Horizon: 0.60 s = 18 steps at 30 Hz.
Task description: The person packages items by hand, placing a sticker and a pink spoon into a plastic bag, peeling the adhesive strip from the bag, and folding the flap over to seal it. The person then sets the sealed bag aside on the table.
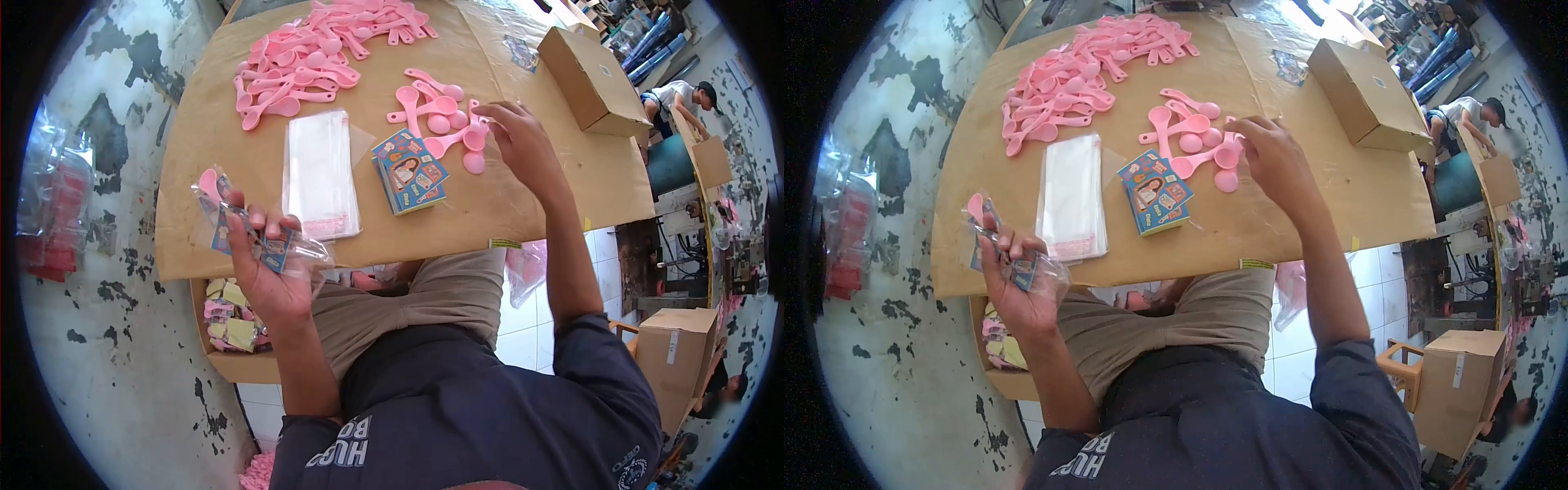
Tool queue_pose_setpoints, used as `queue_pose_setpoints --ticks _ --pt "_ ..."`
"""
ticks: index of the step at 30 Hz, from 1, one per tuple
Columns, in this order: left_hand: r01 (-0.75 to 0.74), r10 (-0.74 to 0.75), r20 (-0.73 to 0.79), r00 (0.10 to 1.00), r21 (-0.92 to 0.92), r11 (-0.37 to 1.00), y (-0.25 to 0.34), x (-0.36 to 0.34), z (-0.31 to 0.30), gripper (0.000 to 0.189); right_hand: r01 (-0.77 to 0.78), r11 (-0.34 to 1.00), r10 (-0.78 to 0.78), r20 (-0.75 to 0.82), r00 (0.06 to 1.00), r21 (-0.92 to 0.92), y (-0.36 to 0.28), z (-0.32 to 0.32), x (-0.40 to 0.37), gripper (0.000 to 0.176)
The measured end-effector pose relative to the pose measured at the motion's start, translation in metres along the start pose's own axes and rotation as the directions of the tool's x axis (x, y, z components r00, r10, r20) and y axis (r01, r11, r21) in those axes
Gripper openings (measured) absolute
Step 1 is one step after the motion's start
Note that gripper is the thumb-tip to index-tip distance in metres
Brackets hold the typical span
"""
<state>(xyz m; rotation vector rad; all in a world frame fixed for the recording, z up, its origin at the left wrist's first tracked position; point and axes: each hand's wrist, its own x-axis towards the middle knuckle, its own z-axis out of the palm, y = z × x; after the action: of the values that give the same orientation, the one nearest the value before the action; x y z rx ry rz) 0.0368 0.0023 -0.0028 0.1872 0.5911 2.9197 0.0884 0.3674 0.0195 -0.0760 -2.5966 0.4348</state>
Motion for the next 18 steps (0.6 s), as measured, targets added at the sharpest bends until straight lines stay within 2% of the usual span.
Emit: queue_pose_setpoints --ticks 1,2,4,7,11,13,17,18 --pt "0.008 -0.008 0.014 1.0 0.003 1.0 -0.003 -0.001 0.001 0.038 -0.04 0.998 0.036 0.097 0.995 0.04 0.01 0.0 0.007 0.031" --pt "0.007 -0.007 0.019 1.0 0.001 1.0 -0.005 -0.002 0.003 0.038 -0.038 0.999 0.034 0.092 0.995 0.038 0.021 0.003 0.01 0.031" --pt "0.008 -0.009 0.022 1.0 0.041 0.999 -0.007 -0.004 0.004 0.039 0.116 0.991 -0.104 0.154 0.983 -0.069 0.041 0.012 0.013 0.037" --pt "-0.006 0.007 -0.011 1.0 0.085 0.996 -0.005 -0.007 0.003 0.041 0.102 0.992 -0.083 0.221 0.972 -0.075 0.058 0.01 0.017 0.035" --pt "-0.034 0.035 -0.007 0.999 0.12 0.992 0.006 -0.005 -0.008 0.043 0.105 0.991 -0.084 0.228 0.97 -0.085 0.061 -0.008 0.016 0.028" --pt "-0.067 0.069 -0.007 0.998 0.165 0.984 0.011 -0.003 -0.013 0.042 0.045 0.999 -0.039 0.324 0.945 -0.013 0.062 -0.017 0.015 0.02" --pt "-0.105 0.114 -0.033 0.993 0.198 0.975 0.012 0.002 -0.016 0.041 0.01 0.999 0.001 0.337 0.941 -0.032 0.06 -0.032 0.011 0.02" --pt "-0.129 0.133 -0.012 0.991 0.187 0.974 0.012 0.004 -0.017 0.041 -0.067 0.998 0.057 0.356 0.933 0.014 0.06 -0.035 0.01 0.02"
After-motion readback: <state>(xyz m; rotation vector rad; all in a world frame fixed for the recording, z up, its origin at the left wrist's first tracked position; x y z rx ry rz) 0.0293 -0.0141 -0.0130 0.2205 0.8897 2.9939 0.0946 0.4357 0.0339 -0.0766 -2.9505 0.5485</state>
